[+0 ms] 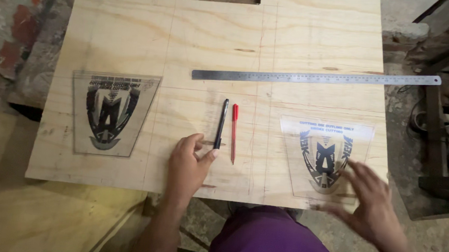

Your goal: The person places a plastic template onto a sheet of plywood and traces its outline with a red pen using a metal ruler for alignment. They then measure distances across the wood with the ruler and draw straight marking lines.

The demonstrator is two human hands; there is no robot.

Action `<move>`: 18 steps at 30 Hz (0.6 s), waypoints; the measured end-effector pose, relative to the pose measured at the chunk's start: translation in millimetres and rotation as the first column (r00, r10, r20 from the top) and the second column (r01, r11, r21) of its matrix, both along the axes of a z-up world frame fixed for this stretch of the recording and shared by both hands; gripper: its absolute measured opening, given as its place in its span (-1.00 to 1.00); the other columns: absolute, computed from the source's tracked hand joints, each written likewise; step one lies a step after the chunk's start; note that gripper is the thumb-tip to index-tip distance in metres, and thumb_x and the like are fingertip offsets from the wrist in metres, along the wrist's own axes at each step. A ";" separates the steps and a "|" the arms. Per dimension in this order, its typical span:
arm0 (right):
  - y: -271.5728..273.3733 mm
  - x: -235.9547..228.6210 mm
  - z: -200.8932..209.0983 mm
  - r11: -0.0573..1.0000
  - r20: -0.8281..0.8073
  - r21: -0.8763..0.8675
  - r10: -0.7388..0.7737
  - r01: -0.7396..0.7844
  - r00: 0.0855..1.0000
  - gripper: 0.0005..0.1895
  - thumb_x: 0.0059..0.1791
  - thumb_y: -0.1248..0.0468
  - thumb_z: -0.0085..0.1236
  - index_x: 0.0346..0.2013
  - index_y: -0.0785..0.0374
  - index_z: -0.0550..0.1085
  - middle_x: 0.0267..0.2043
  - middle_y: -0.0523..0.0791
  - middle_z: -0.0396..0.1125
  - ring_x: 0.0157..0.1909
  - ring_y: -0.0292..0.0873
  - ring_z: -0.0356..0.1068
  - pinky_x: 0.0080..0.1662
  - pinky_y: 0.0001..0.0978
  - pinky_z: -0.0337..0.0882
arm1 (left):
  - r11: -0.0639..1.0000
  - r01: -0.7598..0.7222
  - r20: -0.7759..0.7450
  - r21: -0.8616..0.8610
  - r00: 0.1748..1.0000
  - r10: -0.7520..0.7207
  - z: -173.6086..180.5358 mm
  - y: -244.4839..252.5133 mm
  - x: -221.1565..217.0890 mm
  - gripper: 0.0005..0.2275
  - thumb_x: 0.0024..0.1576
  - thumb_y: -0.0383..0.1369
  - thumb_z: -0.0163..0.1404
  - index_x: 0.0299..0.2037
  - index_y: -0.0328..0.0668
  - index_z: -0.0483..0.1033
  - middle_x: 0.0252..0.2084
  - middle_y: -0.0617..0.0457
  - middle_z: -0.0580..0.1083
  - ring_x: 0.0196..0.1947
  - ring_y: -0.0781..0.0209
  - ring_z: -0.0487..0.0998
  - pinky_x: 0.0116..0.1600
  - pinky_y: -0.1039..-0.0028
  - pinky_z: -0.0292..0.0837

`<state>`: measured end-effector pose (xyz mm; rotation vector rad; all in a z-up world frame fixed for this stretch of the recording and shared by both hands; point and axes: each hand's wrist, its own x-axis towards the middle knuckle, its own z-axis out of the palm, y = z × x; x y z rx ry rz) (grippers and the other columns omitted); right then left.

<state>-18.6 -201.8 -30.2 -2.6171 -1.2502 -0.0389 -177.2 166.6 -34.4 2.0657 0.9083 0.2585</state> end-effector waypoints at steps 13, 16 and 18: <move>-9.5 -36.9 -18.2 0.997 -0.058 -0.067 -0.044 0.040 0.997 -0.48 -0.19 0.13 0.33 0.07 0.07 0.53 0.21 -0.05 0.41 0.25 -0.04 0.36 0.20 -0.09 0.38 | 0.849 0.476 -0.084 -0.229 0.859 -0.505 -6.7 -87.0 -5.9 -0.65 0.09 -0.22 0.26 0.00 -0.22 0.59 -0.16 -0.04 0.63 -0.27 0.17 0.68 -0.13 0.36 0.59; -10.8 -32.3 -10.1 0.995 -0.175 -0.005 -0.100 0.100 0.980 -0.64 -0.13 0.21 0.29 -0.03 0.01 0.60 0.15 -0.09 0.48 0.17 -0.07 0.45 0.12 -0.14 0.49 | 0.811 0.489 0.056 -0.322 0.865 -0.499 -6.8 -102.9 -6.6 -0.56 0.05 -0.19 0.31 0.05 -0.32 0.60 -0.18 -0.09 0.67 -0.23 0.15 0.70 -0.08 0.34 0.62; -9.6 -35.6 -3.3 0.950 -0.352 0.107 -0.239 0.292 0.905 -0.72 -0.05 0.28 0.23 -0.04 0.03 0.62 0.09 -0.09 0.52 0.07 -0.14 0.56 0.03 -0.23 0.59 | 0.645 0.401 0.093 -0.650 0.885 -0.456 -5.9 -110.6 0.5 -0.35 0.03 -0.12 0.25 0.27 -0.37 0.41 -0.06 -0.17 0.64 -0.25 0.06 0.68 -0.14 0.27 0.62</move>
